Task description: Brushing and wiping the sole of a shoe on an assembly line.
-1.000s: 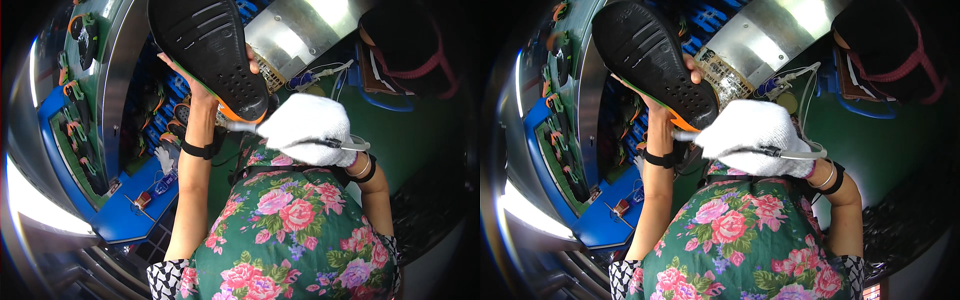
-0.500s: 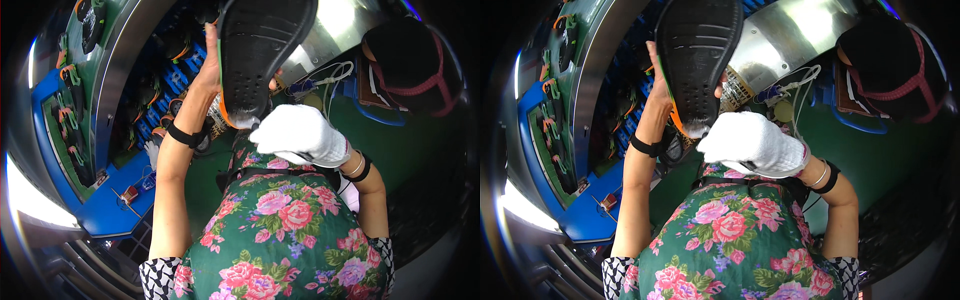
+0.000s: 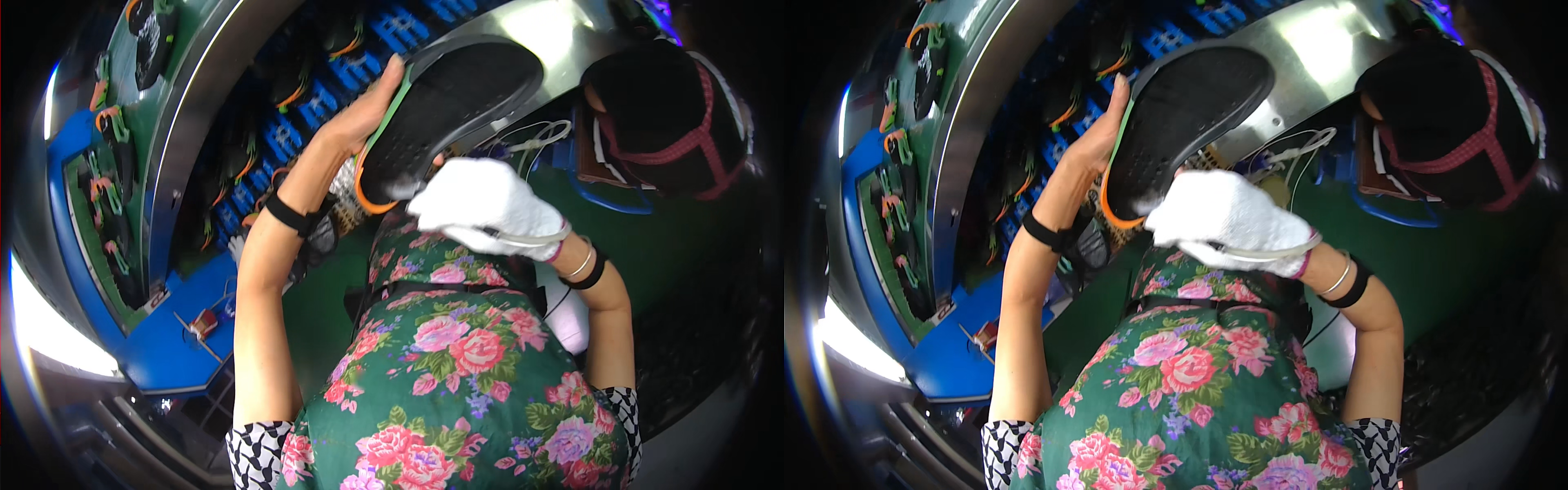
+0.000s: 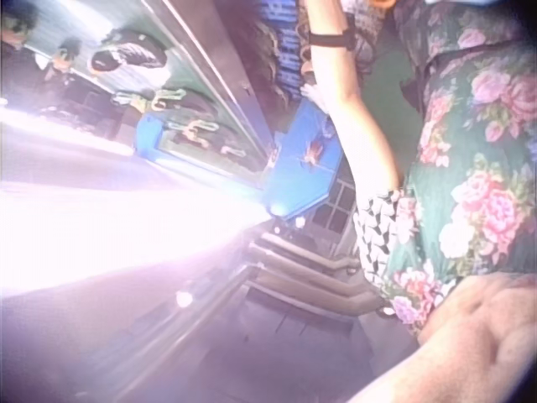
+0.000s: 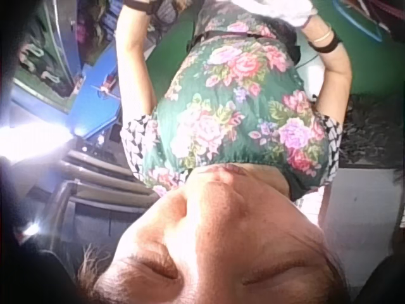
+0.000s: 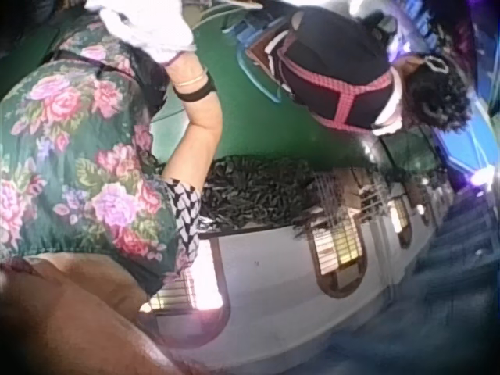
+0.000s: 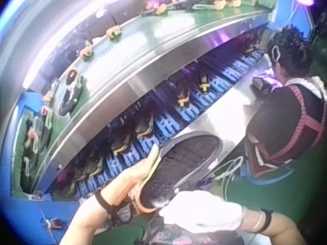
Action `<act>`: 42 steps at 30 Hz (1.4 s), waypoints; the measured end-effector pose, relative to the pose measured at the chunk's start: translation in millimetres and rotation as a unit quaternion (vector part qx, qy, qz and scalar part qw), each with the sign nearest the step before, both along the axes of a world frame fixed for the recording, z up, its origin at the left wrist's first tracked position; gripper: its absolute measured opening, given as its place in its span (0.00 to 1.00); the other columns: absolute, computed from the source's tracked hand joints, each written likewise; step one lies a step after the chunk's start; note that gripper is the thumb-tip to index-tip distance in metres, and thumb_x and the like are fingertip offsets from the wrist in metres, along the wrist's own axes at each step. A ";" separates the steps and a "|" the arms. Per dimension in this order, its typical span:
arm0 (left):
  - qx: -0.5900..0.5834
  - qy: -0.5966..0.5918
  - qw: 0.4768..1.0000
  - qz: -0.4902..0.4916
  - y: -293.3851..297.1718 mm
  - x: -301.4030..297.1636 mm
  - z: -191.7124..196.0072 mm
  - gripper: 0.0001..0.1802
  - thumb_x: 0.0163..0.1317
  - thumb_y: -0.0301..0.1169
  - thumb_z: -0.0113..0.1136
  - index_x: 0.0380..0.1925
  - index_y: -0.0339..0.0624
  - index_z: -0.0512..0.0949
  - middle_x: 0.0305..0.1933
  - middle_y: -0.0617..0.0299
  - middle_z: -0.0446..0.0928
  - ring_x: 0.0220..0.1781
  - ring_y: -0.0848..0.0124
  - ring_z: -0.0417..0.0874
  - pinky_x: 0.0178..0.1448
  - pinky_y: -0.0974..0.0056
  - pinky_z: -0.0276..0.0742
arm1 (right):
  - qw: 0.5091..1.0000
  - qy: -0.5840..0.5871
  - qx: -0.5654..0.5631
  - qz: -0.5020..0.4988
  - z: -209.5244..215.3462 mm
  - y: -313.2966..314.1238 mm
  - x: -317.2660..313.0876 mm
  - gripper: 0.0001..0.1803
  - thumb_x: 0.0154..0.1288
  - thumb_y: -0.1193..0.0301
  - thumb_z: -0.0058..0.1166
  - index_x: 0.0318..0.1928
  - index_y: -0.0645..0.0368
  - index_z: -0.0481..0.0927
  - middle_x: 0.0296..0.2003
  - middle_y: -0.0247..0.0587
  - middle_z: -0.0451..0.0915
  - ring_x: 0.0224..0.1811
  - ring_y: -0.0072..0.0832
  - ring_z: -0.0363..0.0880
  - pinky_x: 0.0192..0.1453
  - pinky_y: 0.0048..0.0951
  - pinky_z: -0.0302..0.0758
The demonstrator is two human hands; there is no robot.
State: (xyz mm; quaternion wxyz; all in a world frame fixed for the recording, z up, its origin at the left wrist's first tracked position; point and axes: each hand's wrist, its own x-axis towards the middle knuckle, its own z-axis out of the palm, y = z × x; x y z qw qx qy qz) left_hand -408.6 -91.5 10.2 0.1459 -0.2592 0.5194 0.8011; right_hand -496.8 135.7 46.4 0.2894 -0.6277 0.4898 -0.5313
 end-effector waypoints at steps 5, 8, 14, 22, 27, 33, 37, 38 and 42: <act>0.348 0.033 0.934 0.076 3.5 6.1 2.3 0.62 0.61 0.83 0.30 0.72 0.38 0.69 0.60 0.46 0.82 0.46 0.49 0.91 0.52 0.47 0.90 | 0.968 -0.241 0.012 -0.074 2.6 4.6 -5.9 0.07 0.55 0.83 0.70 0.35 0.61 0.90 0.39 0.45 0.90 0.43 0.37 0.91 0.51 0.34 0.84; 0.254 -0.061 0.931 0.255 20.7 13.3 -5.1 0.46 0.75 0.68 0.35 0.69 0.38 0.73 0.59 0.50 0.83 0.53 0.56 0.89 0.59 0.54 0.87 | 0.927 -0.298 0.041 -0.223 13.6 5.7 -12.3 0.07 0.59 0.83 0.69 0.39 0.64 0.90 0.41 0.45 0.90 0.44 0.32 0.90 0.54 0.32 0.85; 0.282 0.080 0.930 0.221 33.2 52.3 -57.6 0.28 0.82 0.47 0.42 0.62 0.33 0.78 0.59 0.50 0.84 0.62 0.57 0.83 0.72 0.51 0.77 | 0.973 -0.044 -0.011 -0.225 16.8 -2.9 -40.8 0.08 0.61 0.78 0.68 0.41 0.60 0.91 0.42 0.43 0.92 0.47 0.35 0.90 0.60 0.40 0.82; 0.098 0.008 0.987 0.127 42.9 54.9 -34.9 0.29 0.77 0.46 0.56 0.67 0.35 0.72 0.67 0.48 0.77 0.65 0.51 0.81 0.65 0.41 0.83 | 0.975 -0.031 -0.018 -0.220 15.8 6.0 -34.2 0.10 0.59 0.78 0.67 0.42 0.56 0.89 0.41 0.40 0.90 0.47 0.38 0.88 0.54 0.40 0.83; 0.385 0.053 0.873 0.293 51.4 70.4 -26.2 0.32 0.78 0.56 0.42 0.67 0.45 0.75 0.68 0.52 0.79 0.66 0.44 0.80 0.65 0.29 0.78 | 0.971 -0.020 -0.030 -0.234 24.3 5.9 -14.9 0.11 0.57 0.78 0.68 0.42 0.58 0.89 0.42 0.42 0.89 0.46 0.40 0.86 0.53 0.39 0.80; 0.227 0.175 0.930 0.231 53.0 70.5 -24.2 0.42 0.65 0.62 0.56 0.65 0.38 0.76 0.64 0.48 0.81 0.58 0.48 0.86 0.59 0.39 0.85 | 0.959 0.002 -0.092 -0.268 38.9 -1.3 -16.0 0.13 0.57 0.79 0.70 0.44 0.62 0.89 0.46 0.45 0.90 0.45 0.40 0.86 0.52 0.38 0.82; 0.355 0.123 0.873 0.310 57.6 58.1 -20.9 0.48 0.65 0.68 0.50 0.71 0.40 0.71 0.70 0.47 0.76 0.70 0.47 0.78 0.75 0.43 0.72 | 0.947 0.063 -0.107 -0.298 52.1 -11.0 -22.8 0.14 0.59 0.78 0.70 0.47 0.61 0.89 0.44 0.44 0.90 0.45 0.40 0.87 0.50 0.38 0.83; 0.394 0.152 0.857 0.296 59.2 49.5 -13.9 0.47 0.66 0.69 0.50 0.72 0.42 0.71 0.70 0.48 0.76 0.70 0.48 0.78 0.76 0.43 0.71 | 0.933 0.107 -0.140 -0.315 58.0 -13.9 -22.9 0.14 0.60 0.78 0.70 0.48 0.61 0.89 0.43 0.43 0.89 0.44 0.40 0.87 0.50 0.39 0.83; 0.402 0.149 0.845 0.320 67.5 20.7 12.0 0.43 0.68 0.69 0.54 0.67 0.46 0.76 0.66 0.52 0.80 0.65 0.52 0.81 0.73 0.42 0.73 | 0.925 0.146 -0.137 -0.323 57.7 -20.9 -33.7 0.15 0.57 0.76 0.71 0.47 0.57 0.90 0.42 0.40 0.90 0.40 0.36 0.88 0.47 0.37 0.83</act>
